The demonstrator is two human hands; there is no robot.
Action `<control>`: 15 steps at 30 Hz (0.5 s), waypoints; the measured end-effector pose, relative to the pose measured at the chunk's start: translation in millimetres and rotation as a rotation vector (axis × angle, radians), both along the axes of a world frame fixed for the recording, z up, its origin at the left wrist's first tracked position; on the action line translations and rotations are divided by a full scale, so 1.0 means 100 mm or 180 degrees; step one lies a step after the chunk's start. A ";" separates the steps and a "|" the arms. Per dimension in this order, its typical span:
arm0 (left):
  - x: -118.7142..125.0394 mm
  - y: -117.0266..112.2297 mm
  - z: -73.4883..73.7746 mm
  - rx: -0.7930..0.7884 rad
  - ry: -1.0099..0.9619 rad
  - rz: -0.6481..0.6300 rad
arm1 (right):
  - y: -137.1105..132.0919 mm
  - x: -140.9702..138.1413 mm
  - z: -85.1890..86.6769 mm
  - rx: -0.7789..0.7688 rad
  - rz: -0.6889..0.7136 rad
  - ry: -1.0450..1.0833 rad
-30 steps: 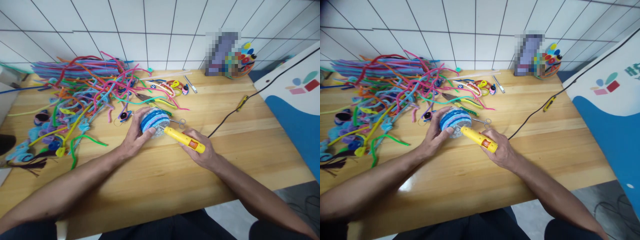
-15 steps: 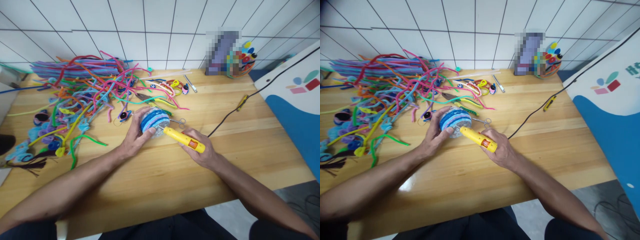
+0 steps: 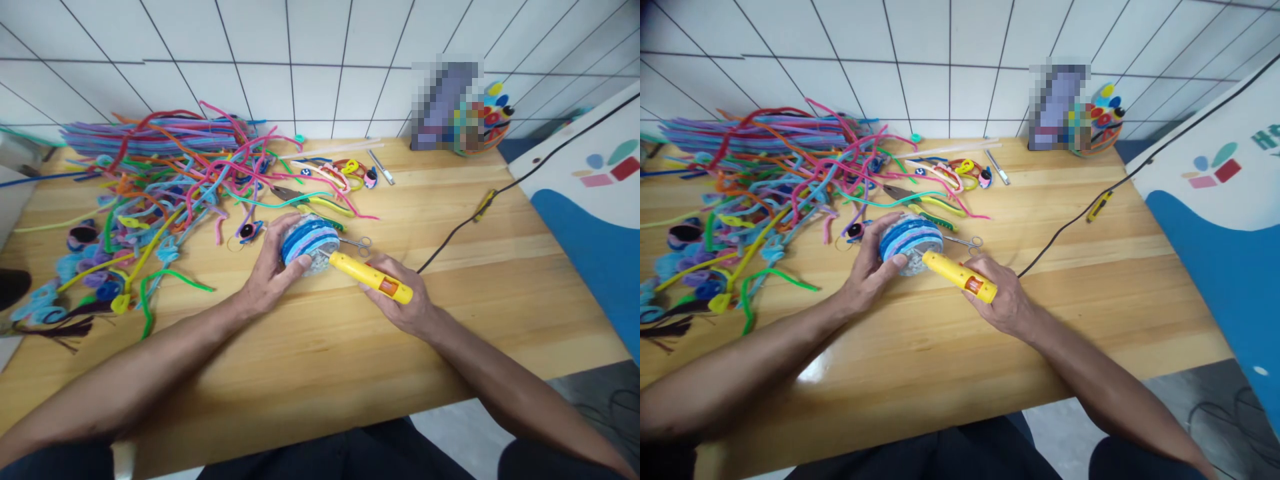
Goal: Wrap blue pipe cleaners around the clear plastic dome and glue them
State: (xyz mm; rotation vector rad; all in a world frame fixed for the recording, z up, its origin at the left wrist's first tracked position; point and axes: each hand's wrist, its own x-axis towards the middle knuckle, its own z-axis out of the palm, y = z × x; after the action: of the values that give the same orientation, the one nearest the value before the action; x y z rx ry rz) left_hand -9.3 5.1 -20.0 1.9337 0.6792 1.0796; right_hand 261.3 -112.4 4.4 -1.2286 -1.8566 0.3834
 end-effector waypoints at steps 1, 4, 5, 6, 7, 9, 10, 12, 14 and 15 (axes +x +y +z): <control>0.00 0.00 0.00 0.0001 0.0007 0.0007 | 0.00 0.00 0.00 -0.0003 0.0044 -0.0011; -0.01 -0.01 0.00 0.0004 0.0031 0.0014 | 0.00 -0.01 -0.01 0.0007 0.0185 -0.0052; -0.01 -0.01 0.00 -0.0002 0.0040 0.0009 | 0.01 0.00 -0.01 0.0030 0.0189 -0.0039; -0.02 -0.01 0.00 -0.0008 0.0049 0.0003 | 0.01 0.00 -0.02 0.0033 0.0148 0.0002; -0.02 -0.01 0.00 -0.0014 0.0056 -0.0001 | 0.02 0.02 -0.02 0.0004 0.0052 0.0079; -0.02 0.00 -0.01 -0.0023 0.0053 -0.0005 | 0.08 0.09 -0.02 -0.0105 -0.0390 0.0392; -0.02 0.00 -0.01 -0.0021 0.0043 -0.0006 | 0.12 0.15 -0.02 -0.0181 -0.0701 0.0597; -0.01 0.00 -0.02 0.0005 0.0014 -0.0007 | 0.25 0.35 -0.01 -0.0301 -0.1400 0.0981; -0.01 0.00 -0.02 0.0035 0.0002 0.0004 | 0.40 0.60 0.00 -0.0403 -0.1946 0.1085; 0.00 0.01 -0.02 0.0047 0.0003 0.0006 | 0.47 0.74 0.00 -0.0489 -0.2133 0.1005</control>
State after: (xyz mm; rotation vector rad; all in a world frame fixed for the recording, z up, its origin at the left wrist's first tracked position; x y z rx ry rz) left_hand -9.4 5.6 -22.2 1.9464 0.6755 1.0878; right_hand 335.1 -65.3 4.4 -1.6950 -1.0826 0.3216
